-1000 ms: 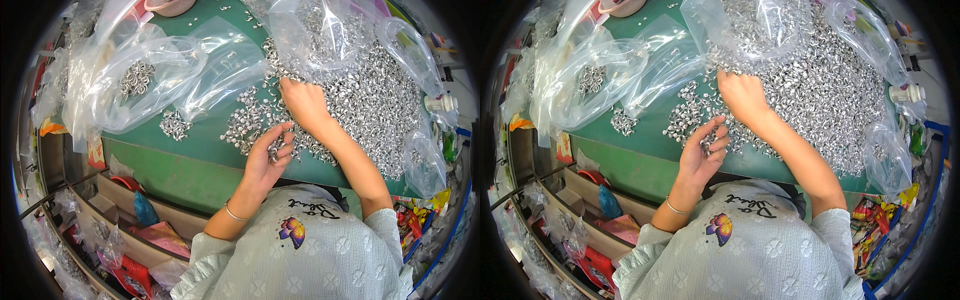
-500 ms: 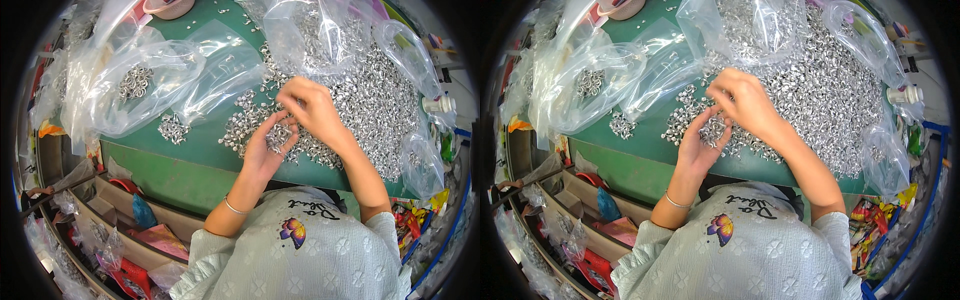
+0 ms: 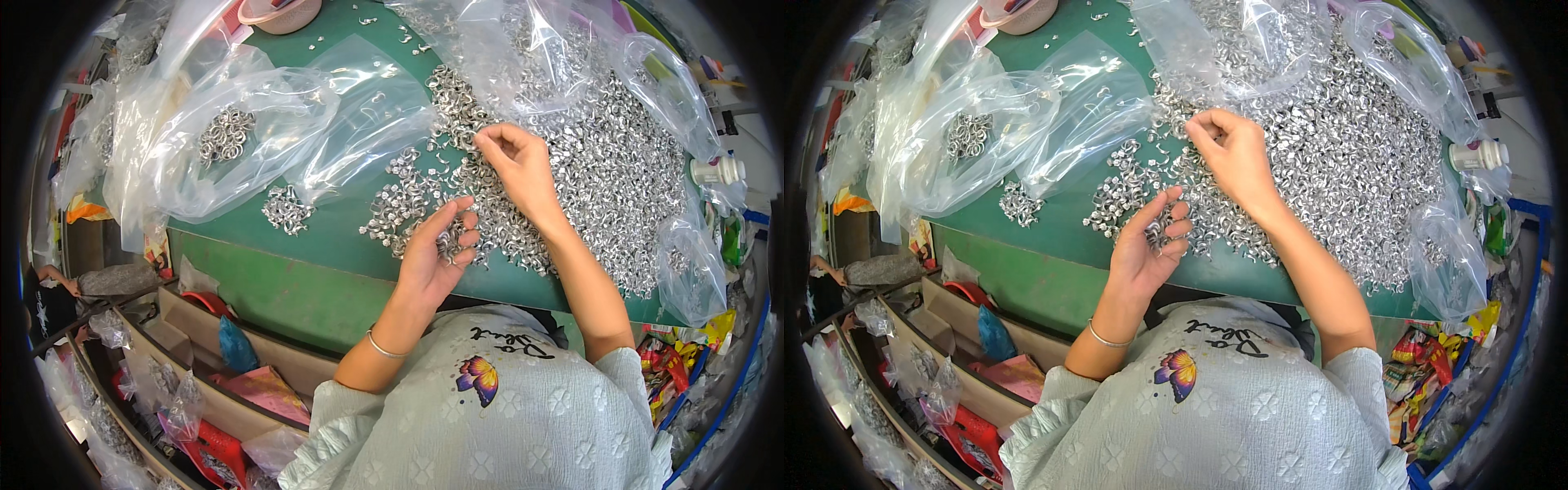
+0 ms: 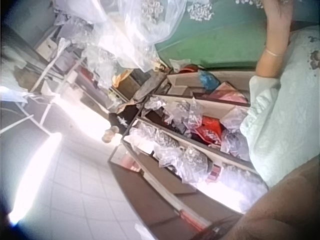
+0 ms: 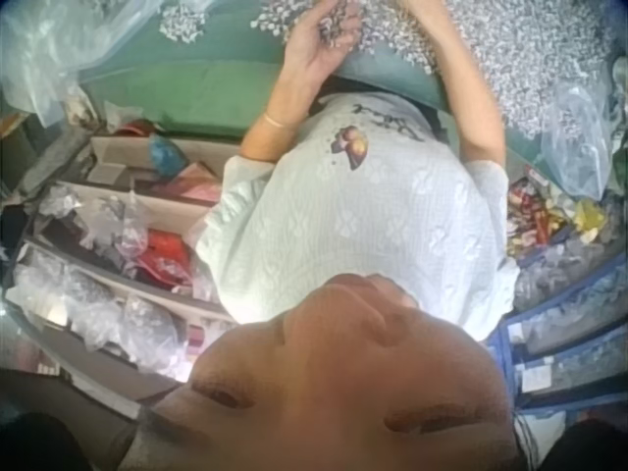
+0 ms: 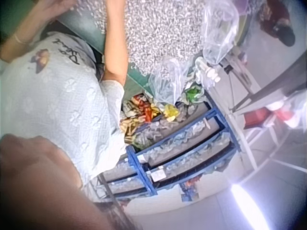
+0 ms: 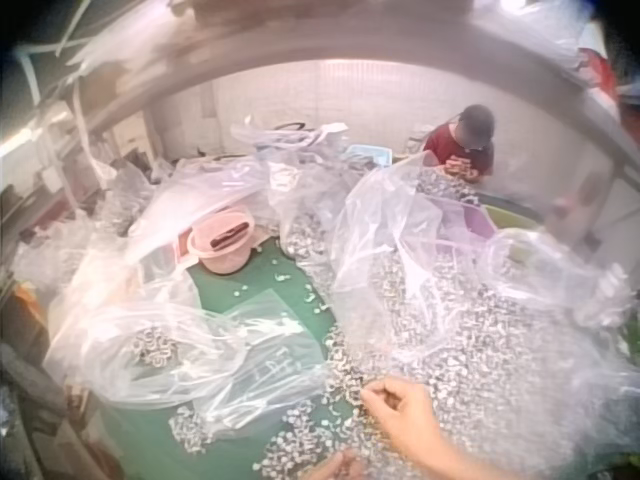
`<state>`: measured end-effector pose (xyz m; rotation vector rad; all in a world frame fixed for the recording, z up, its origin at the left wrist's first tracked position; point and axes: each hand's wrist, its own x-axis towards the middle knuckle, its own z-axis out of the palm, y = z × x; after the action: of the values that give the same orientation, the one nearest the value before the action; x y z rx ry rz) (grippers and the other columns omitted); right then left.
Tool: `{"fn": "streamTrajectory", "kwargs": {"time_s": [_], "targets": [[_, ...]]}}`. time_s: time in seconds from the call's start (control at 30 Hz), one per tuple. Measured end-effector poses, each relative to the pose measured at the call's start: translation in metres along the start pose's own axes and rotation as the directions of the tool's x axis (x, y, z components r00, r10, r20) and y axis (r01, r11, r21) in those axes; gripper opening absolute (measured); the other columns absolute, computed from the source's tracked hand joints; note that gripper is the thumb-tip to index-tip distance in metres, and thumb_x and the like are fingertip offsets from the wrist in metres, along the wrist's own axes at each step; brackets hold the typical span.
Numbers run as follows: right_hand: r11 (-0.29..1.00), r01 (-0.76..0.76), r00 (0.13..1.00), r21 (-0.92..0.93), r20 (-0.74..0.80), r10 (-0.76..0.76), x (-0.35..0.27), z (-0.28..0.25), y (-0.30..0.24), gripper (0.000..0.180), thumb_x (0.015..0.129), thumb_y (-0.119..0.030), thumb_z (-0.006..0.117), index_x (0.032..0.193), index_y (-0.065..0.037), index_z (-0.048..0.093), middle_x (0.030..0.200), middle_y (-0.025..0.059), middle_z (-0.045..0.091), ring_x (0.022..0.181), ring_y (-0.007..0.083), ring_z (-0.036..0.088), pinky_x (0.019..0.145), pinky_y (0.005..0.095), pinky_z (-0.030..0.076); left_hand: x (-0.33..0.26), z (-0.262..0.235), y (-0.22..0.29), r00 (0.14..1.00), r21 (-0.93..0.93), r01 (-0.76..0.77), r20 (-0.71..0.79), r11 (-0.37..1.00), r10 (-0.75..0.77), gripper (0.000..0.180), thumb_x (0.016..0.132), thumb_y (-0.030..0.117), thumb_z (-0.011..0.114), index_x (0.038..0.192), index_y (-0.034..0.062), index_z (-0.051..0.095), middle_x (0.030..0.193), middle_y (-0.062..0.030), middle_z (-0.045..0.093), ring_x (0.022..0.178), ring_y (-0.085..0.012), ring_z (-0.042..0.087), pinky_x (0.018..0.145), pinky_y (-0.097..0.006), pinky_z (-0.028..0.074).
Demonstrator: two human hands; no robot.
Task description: The person sorts through a large pile of small silver-colored metal parts on a table, picking them up by hand and placing them into separate plastic bags.
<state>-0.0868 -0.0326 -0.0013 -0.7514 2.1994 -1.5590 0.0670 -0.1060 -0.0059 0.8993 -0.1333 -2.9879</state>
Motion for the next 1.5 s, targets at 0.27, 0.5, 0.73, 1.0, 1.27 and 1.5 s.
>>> {"fn": "streamTrajectory", "kwargs": {"time_s": [0.27,0.5,0.73,1.0,1.27,1.5], "targets": [[0.797,-0.385,0.92,0.465,0.263,0.291,-0.032,-0.018,-0.013,0.02,0.091,-0.021,0.061,0.091,-0.002,0.066,0.069,0.0007,0.06,0.06,0.0061,0.05,0.056,0.0189,0.038,0.001,-0.005,-0.005,1.0,0.024,-0.011,0.019,1.0,0.011,0.024,0.093,0.018,0.055,0.112,0.0025,0.055,0.082,-0.0034,0.052,0.066,-0.0106,0.045,0.046,-0.02,0.033],[0.854,-0.329,0.938,0.402,0.243,0.246,-0.049,-0.023,-0.018,0.017,0.089,-0.017,0.063,0.094,-0.001,0.066,0.076,0.0004,0.063,0.065,0.0051,0.053,0.059,0.0191,0.039,0.0,-0.003,-0.009,0.998,0.114,-0.059,0.023,0.992,0.057,0.025,0.093,0.022,0.055,0.109,0.003,0.056,0.08,-0.0022,0.054,0.065,-0.011,0.05,0.048,-0.021,0.036],[0.853,-0.349,0.93,0.388,0.258,0.263,-0.057,-0.023,-0.015,0.012,0.086,-0.009,0.066,0.093,0.001,0.065,0.078,0.0017,0.065,0.065,0.0051,0.056,0.059,0.0192,0.044,-0.008,-0.002,-0.017,0.999,0.094,-0.032,0.0,0.995,0.032,0.019,0.093,0.024,0.056,0.1,0.0065,0.055,0.079,-0.0019,0.049,0.063,-0.0098,0.043,0.046,-0.019,0.032],[0.983,-0.168,0.779,0.079,0.621,0.084,-0.01,0.028,-0.076,0.023,0.086,-0.017,0.063,0.093,0.005,0.064,0.077,0.0072,0.066,0.065,0.0094,0.061,0.057,0.0235,0.047,-0.035,-0.024,-0.023,0.998,-0.042,-0.067,-0.017,0.997,0.066,0.018,0.095,0.023,0.051,0.1,0.0062,0.053,0.077,-0.0025,0.049,0.06,-0.0096,0.043,0.044,-0.02,0.032],[0.942,0.146,0.842,0.301,0.463,-0.278,0.014,0.096,-0.066,0.03,0.092,-0.012,0.055,0.117,0.003,0.058,0.105,0.0105,0.066,0.088,0.0158,0.062,0.081,0.0288,0.049,-0.042,-0.023,-0.016,0.993,-0.19,-0.116,-0.031,0.975,0.112,0.016,0.094,0.019,0.051,0.099,0.0047,0.053,0.082,-0.0041,0.048,0.068,-0.0125,0.046,0.053,-0.023,0.039],[0.833,-0.168,0.982,0.527,0.167,0.092,-0.087,-0.025,-0.02,0.022,0.096,-0.013,0.049,0.104,0.004,0.061,0.093,0.0118,0.067,0.086,0.0165,0.064,0.081,0.0301,0.05,-0.028,-0.005,-0.017,0.99,-0.224,-0.118,0.055,0.967,0.134,0.019,0.095,0.021,0.051,0.096,0.0025,0.053,0.088,-0.0098,0.053,0.08,-0.0184,0.053,0.076,-0.033,0.052]]}}
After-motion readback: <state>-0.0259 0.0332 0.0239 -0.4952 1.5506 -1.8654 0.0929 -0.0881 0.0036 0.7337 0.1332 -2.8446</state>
